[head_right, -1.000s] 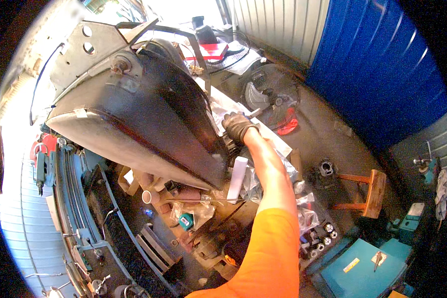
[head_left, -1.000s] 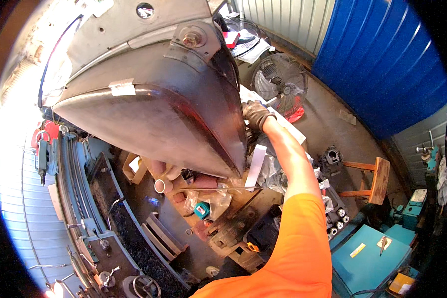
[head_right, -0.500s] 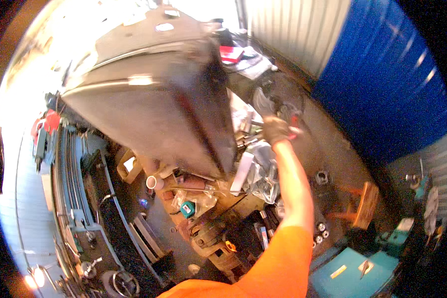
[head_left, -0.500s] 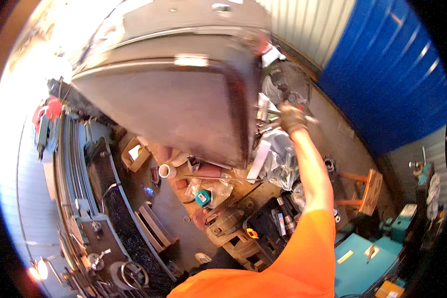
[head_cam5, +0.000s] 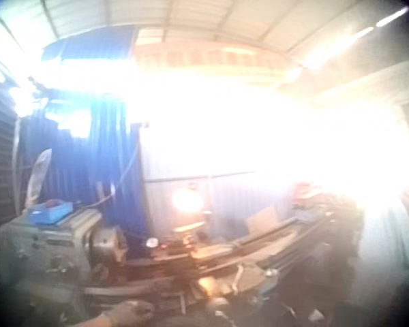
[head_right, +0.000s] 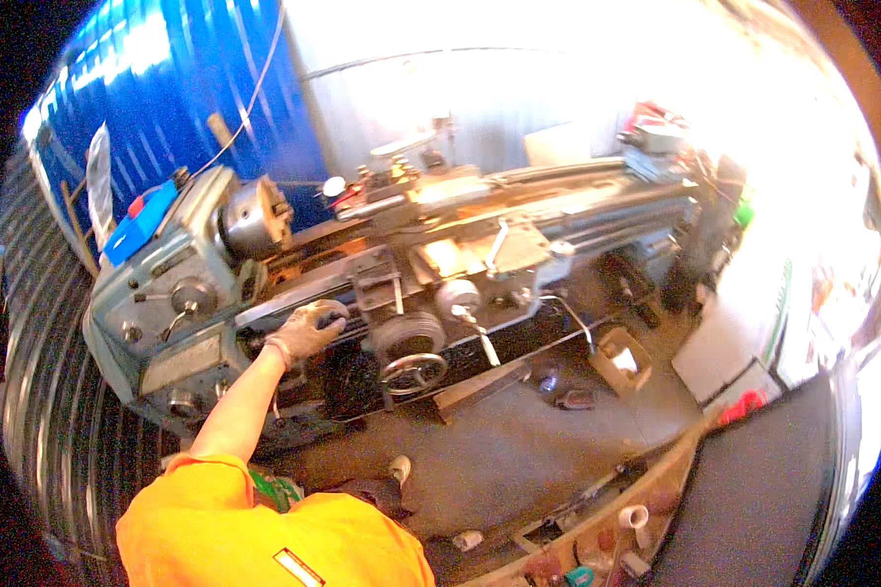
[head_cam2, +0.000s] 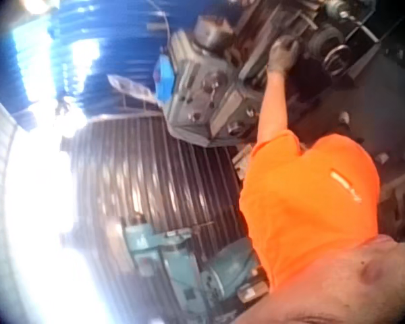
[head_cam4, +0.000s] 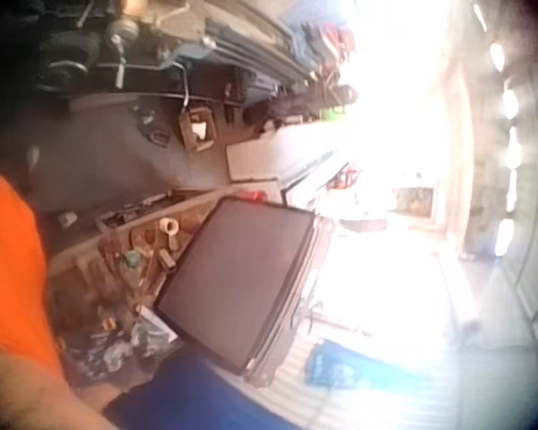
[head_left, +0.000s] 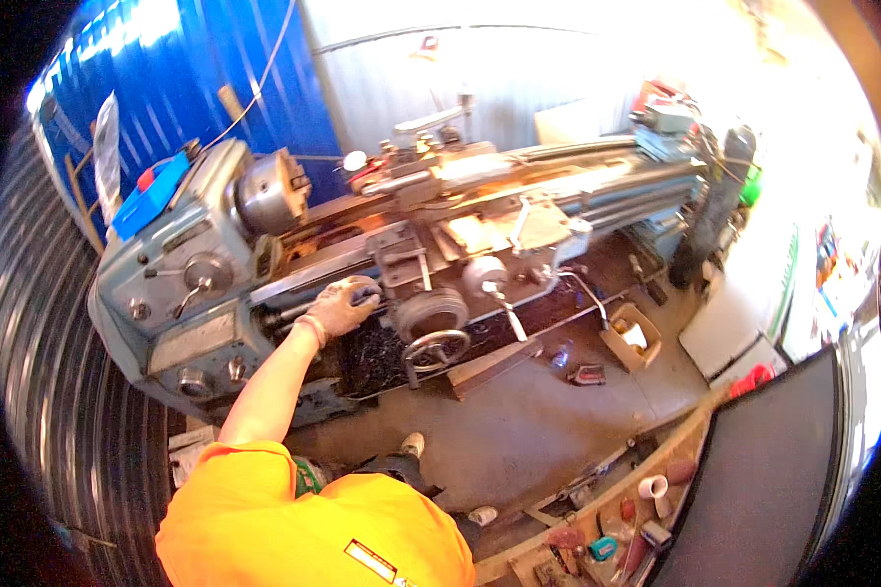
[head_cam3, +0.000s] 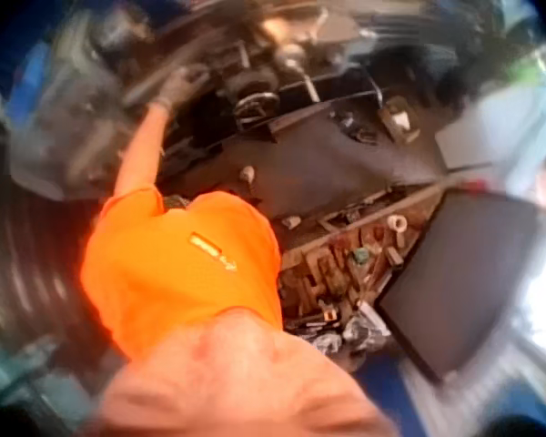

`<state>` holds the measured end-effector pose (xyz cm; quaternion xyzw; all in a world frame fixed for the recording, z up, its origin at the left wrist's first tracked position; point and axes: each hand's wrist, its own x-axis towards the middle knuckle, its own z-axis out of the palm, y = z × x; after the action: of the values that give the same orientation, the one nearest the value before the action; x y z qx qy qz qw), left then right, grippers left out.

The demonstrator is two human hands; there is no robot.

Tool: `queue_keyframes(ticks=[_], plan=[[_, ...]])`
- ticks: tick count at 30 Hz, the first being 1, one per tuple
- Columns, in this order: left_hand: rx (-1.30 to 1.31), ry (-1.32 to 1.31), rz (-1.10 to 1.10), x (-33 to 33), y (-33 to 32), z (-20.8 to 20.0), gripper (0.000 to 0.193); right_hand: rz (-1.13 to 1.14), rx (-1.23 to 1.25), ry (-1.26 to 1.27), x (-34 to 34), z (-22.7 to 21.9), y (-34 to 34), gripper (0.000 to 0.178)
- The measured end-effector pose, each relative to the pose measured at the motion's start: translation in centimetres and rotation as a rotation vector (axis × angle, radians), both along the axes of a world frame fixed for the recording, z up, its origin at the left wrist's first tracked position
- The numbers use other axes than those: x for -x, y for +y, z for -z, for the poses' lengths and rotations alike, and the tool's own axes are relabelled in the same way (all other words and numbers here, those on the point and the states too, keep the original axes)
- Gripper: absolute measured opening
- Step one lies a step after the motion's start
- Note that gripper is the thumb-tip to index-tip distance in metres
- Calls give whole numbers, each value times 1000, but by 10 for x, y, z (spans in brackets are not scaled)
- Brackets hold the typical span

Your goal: The person uses a wrench to tighten a component on a lathe, rotates the chuck by hand, and uses a soft-faced hammer to tap the workpiece into alignment while observing a dial indicator.

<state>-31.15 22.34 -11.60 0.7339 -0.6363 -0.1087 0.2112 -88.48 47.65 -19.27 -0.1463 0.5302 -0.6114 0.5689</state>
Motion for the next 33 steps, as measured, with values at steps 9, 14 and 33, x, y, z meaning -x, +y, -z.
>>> queue_keyframes(ticks=[9,14,33], plan=[[245,125,-137,-159,43,-25,31,-517,-60,56,-176,14,-107,24],[345,181,-194,-231,39,-18,27,-698,-73,453,-367,-7,-189,14],[-959,1744,-199,9,-15,288,17,-696,96,949,-392,25,-217,11]])
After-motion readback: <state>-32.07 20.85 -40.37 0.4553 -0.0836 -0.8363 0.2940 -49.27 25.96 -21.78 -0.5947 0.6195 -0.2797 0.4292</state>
